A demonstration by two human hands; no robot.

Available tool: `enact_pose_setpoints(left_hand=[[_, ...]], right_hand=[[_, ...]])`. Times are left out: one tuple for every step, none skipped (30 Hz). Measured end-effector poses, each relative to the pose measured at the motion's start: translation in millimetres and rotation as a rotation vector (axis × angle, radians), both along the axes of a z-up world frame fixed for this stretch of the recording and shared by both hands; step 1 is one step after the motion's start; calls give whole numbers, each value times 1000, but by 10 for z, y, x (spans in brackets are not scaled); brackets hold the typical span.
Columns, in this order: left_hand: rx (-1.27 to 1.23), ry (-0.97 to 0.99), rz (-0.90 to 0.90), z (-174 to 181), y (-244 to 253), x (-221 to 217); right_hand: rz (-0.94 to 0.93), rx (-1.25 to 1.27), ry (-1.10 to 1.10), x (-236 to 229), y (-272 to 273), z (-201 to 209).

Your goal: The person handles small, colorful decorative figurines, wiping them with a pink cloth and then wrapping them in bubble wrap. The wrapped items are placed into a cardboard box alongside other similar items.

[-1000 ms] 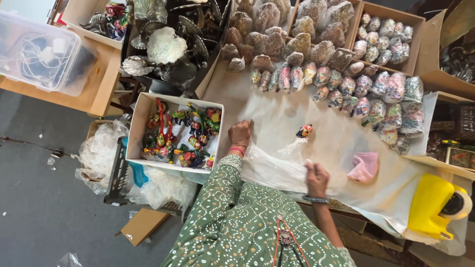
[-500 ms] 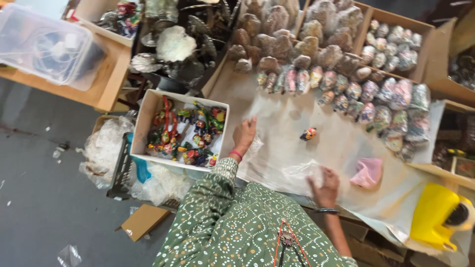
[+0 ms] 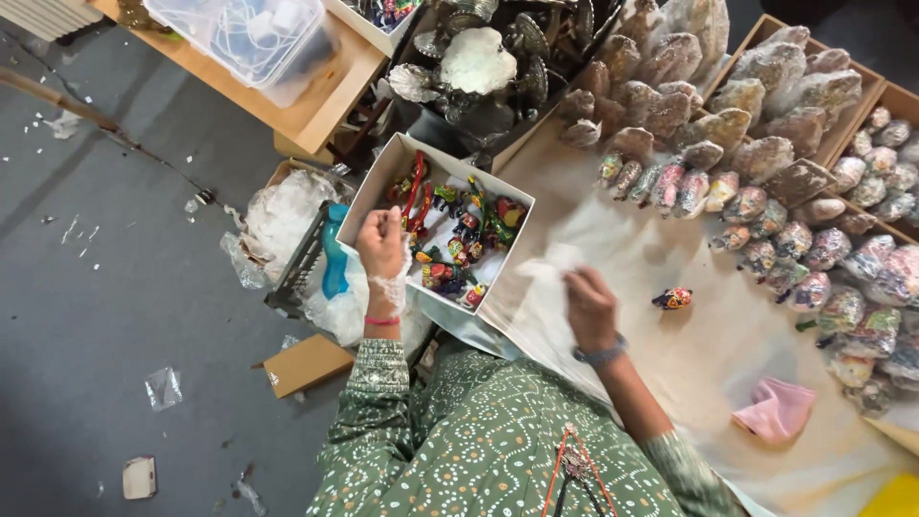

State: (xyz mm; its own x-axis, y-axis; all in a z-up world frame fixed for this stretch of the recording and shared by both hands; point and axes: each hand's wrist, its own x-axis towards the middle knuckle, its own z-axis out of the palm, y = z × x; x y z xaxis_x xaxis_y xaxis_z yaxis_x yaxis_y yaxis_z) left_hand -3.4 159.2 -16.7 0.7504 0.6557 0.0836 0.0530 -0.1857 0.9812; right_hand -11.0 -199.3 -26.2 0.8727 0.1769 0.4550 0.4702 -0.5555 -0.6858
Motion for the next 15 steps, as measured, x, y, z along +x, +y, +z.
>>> enact_pose_setpoints(left_hand=[[0, -3, 0, -67, 21, -21], [-23, -15, 23, -137, 38, -50], [-46, -28, 46, -207, 54, -77], [-45, -31, 45, -209, 33, -95], [-62, -36, 36, -210, 13, -113], [-78, -41, 30, -211, 1, -137], [-76, -45, 32, -239, 2, -137], [-70, -49, 15, -274, 0, -152], [-63, -53, -2, -311, -1, -164], [-67, -53, 0, -252, -64, -153], [-56, -36, -12, -193, -129, -144], [-43, -18, -27, -135, -193, -145], [-46, -16, -27, -136, -289, -123], [-6, 15, -50, -115, -360, -56], [34, 46, -73, -91, -436, 12]], right_hand=[[0, 0, -3, 106, 249, 3], [194, 23, -26, 199, 494, 4], [388, 46, -48, 293, 737, 6], [387, 46, -52, 323, 877, -25], [433, -175, -84, 354, 1018, -54], [480, -395, -117, 387, 1169, -84], [481, -394, -121, 416, 1225, -116], [534, -637, -13, 428, 1278, -154], [578, -880, 101, 443, 1331, -195], [580, -883, 102, 470, 1379, -64], [641, -1105, 276, 494, 1424, 65], [700, -1323, 456, 504, 1470, 190], [701, -1325, 458, 507, 1476, 76], [684, -1309, 455, 551, 1505, -21], [666, -1292, 451, 598, 1530, -115]])
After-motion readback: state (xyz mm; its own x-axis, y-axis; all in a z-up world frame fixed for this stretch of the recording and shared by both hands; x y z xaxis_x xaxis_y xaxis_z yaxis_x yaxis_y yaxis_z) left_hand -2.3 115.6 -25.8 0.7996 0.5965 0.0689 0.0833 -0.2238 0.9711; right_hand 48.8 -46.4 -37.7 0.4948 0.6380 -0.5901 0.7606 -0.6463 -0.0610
